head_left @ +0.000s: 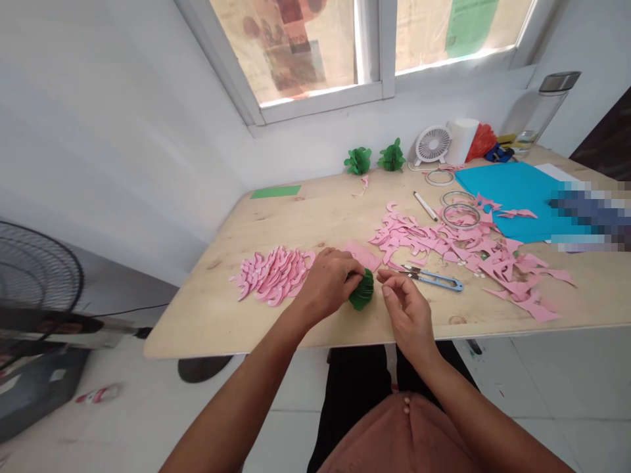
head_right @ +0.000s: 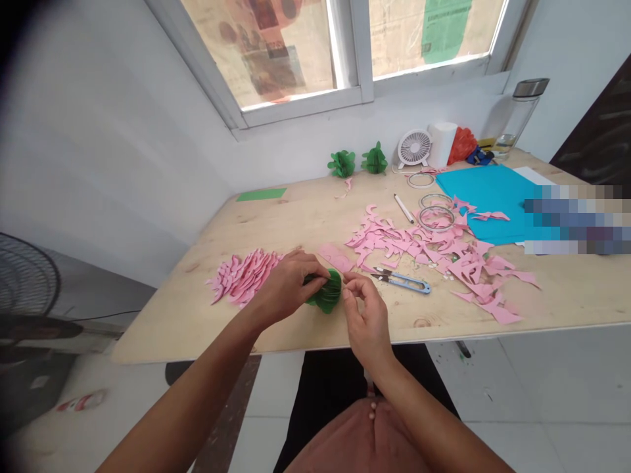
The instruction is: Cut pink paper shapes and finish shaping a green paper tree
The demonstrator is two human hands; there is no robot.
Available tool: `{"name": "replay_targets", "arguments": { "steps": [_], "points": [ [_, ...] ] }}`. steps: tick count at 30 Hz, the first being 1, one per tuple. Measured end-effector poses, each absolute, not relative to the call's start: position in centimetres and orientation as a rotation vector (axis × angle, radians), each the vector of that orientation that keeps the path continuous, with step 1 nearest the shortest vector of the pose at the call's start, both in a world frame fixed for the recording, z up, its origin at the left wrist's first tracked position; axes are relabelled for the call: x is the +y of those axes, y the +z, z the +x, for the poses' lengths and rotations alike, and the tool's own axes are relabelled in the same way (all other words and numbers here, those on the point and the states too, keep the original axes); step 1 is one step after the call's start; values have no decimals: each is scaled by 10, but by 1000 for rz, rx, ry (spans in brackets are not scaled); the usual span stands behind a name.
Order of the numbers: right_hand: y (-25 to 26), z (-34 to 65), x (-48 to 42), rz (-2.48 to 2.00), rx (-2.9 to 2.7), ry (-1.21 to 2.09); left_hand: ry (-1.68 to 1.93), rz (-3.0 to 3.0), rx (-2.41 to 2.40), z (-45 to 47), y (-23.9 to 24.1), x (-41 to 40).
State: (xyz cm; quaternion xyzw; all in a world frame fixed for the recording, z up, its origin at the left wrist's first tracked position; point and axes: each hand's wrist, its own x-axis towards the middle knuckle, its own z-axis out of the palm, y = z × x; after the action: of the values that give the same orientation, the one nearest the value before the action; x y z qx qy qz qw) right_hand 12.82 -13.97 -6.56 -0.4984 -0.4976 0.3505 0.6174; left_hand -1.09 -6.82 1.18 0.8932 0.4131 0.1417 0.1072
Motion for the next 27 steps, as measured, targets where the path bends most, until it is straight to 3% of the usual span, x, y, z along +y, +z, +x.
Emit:
{"name": "replay_targets", "arguments": {
  "steps": [6,27],
  "points": [
    [-66,124,-142,-1107,-1102,909,432,2643,1237,-10,13,-72],
    [-63,122,-148,-1171,-1246,796,517,2642,1245,-16,8,-76]
  ]
}}
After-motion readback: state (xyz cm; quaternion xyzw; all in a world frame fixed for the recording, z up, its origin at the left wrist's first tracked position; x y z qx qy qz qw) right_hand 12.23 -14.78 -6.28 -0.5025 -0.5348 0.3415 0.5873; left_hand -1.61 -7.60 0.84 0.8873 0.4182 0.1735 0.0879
